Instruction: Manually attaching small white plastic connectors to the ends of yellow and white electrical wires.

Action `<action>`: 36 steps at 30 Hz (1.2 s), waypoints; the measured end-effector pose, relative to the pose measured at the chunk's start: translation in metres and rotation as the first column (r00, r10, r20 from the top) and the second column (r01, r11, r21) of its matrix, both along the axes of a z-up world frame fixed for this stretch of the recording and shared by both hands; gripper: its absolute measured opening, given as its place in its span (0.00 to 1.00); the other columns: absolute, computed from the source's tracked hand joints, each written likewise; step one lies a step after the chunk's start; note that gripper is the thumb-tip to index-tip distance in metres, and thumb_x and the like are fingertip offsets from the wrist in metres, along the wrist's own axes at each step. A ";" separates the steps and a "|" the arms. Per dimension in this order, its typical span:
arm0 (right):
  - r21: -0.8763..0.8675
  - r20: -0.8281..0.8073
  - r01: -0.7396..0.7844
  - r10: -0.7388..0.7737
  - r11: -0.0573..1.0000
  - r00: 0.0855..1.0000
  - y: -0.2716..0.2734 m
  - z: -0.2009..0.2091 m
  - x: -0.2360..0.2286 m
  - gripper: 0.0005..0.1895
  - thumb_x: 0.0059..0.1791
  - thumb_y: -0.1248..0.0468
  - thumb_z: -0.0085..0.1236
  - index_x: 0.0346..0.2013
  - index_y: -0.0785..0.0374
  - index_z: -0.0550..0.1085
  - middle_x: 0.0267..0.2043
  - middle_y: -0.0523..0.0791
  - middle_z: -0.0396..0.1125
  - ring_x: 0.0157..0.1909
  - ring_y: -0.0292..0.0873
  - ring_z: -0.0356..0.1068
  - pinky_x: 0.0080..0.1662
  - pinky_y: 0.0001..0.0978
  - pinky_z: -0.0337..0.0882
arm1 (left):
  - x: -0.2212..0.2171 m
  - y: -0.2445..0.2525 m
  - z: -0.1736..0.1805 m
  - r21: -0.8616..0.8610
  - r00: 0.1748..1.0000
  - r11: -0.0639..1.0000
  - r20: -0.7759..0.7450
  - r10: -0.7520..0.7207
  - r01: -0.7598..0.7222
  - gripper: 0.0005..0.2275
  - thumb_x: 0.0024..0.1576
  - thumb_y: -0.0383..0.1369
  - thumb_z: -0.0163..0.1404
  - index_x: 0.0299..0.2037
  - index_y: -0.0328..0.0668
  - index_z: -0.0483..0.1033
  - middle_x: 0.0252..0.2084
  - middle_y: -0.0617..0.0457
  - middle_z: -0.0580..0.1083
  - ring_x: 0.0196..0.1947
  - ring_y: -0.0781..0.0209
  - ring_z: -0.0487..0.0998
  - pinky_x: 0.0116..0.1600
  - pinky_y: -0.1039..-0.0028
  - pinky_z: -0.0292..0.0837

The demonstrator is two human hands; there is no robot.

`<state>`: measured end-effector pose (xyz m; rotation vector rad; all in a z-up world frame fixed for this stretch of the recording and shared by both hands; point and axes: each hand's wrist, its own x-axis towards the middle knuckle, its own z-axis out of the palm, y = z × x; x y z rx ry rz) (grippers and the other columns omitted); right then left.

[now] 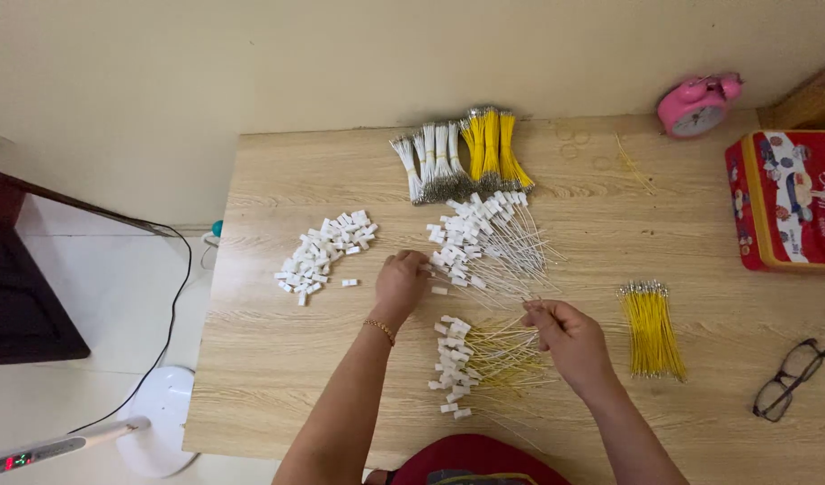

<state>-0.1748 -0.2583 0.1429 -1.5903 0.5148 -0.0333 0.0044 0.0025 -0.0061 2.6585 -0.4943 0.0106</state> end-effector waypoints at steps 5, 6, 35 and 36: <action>-0.058 -0.023 -0.051 0.050 0.997 0.999 0.011 0.027 0.005 0.09 0.50 0.67 0.61 0.43 0.68 0.81 0.28 0.50 0.76 0.22 0.37 0.66 0.28 0.28 0.67 | -0.004 0.006 0.010 -0.094 0.990 0.995 -0.141 -0.030 0.016 0.09 0.49 0.35 0.61 0.40 0.58 0.81 0.36 0.56 0.78 0.40 0.52 0.82 0.46 0.65 0.78; -0.043 -0.018 -0.055 0.054 0.998 0.998 0.012 0.030 0.006 0.10 0.49 0.68 0.64 0.44 0.68 0.81 0.29 0.50 0.77 0.25 0.36 0.69 0.29 0.27 0.69 | -0.005 0.006 0.009 -0.151 0.971 0.988 -0.239 0.002 -0.039 0.11 0.50 0.35 0.62 0.43 0.58 0.81 0.38 0.55 0.78 0.42 0.53 0.83 0.47 0.66 0.78; -0.650 -0.026 -0.319 0.399 0.690 0.917 0.025 0.118 0.007 0.02 0.47 0.58 0.63 0.32 0.49 0.81 0.27 0.42 0.73 0.35 0.45 0.77 0.40 0.37 0.75 | -0.118 -0.033 0.200 -0.753 0.650 0.310 -0.658 -0.381 -0.580 0.12 0.61 0.33 0.56 0.48 0.30 0.80 0.37 0.46 0.78 0.38 0.57 0.83 0.48 0.67 0.83; -0.647 -0.030 -0.336 0.418 0.684 0.908 0.024 0.115 0.008 0.01 0.46 0.59 0.64 0.32 0.49 0.81 0.27 0.42 0.73 0.36 0.45 0.78 0.40 0.37 0.76 | -0.118 -0.032 0.197 -0.753 0.645 0.304 -0.658 -0.390 -0.584 0.12 0.61 0.34 0.56 0.48 0.30 0.80 0.37 0.47 0.78 0.38 0.57 0.83 0.48 0.66 0.83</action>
